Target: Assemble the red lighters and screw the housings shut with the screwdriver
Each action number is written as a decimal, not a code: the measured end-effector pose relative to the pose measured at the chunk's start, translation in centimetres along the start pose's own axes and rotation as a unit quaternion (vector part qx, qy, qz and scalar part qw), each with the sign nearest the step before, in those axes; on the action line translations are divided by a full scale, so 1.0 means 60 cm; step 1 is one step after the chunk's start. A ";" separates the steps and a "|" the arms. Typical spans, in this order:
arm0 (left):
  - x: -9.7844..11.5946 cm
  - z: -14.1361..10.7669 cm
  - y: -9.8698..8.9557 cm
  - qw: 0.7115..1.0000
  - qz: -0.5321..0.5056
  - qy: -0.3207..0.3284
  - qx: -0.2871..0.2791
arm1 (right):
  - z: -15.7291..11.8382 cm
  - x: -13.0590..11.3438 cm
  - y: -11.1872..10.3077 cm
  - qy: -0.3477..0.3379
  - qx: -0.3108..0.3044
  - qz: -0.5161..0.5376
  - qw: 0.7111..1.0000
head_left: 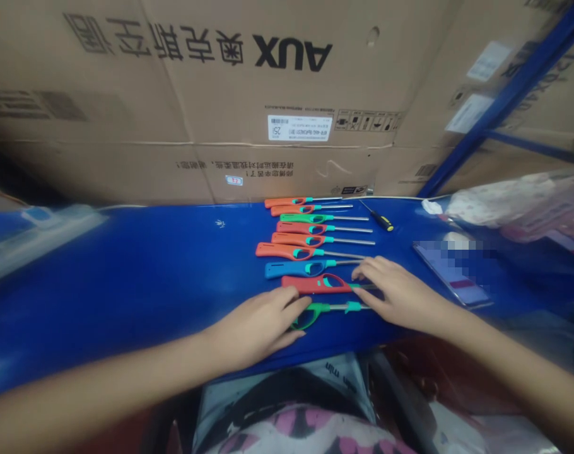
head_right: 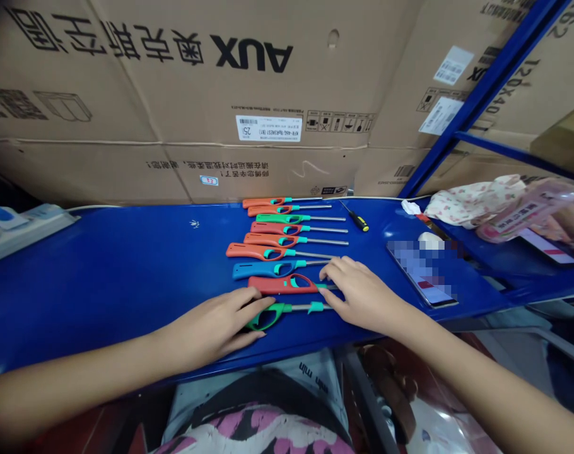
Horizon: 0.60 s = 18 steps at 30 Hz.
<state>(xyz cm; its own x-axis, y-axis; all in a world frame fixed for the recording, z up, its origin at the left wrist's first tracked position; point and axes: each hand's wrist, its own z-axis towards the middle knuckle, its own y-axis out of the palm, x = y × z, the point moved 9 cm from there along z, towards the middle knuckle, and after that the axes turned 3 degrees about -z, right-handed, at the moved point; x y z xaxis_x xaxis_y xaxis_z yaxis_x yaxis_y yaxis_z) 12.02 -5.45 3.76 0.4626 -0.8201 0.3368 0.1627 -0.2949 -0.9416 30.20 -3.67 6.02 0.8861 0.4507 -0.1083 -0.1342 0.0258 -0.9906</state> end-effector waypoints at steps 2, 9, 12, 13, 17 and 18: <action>0.002 0.004 0.000 1.000 0.007 0.017 0.020 | 0.002 0.012 0.014 0.009 -0.034 0.044 0.998; -0.001 0.003 -0.046 0.991 0.019 0.030 0.127 | 0.015 -0.006 -0.002 -0.026 -0.002 0.063 0.998; -0.008 0.004 -0.095 0.981 0.063 -0.005 0.185 | 0.012 -0.051 -0.038 -0.092 0.076 -0.023 0.993; -0.011 0.008 -0.105 0.982 0.061 -0.021 0.175 | 0.008 -0.072 -0.051 -0.120 0.110 -0.058 0.985; -0.006 0.024 -0.099 0.997 -0.040 -0.063 0.028 | -0.002 -0.141 -0.075 -0.182 0.164 -0.150 0.958; 0.002 0.024 -0.095 0.996 -0.067 -0.062 0.000 | -0.001 -0.149 -0.071 -0.181 0.142 -0.161 0.960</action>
<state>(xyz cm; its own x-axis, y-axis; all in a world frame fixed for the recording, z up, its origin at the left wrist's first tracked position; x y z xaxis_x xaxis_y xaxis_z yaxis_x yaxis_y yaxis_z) 12.42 -3.17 9.18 0.5403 -0.7073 0.4559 0.2299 -0.3971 -0.8885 22.86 -7.85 11.20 0.6962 0.6579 0.2872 -0.0406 0.4356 -0.8992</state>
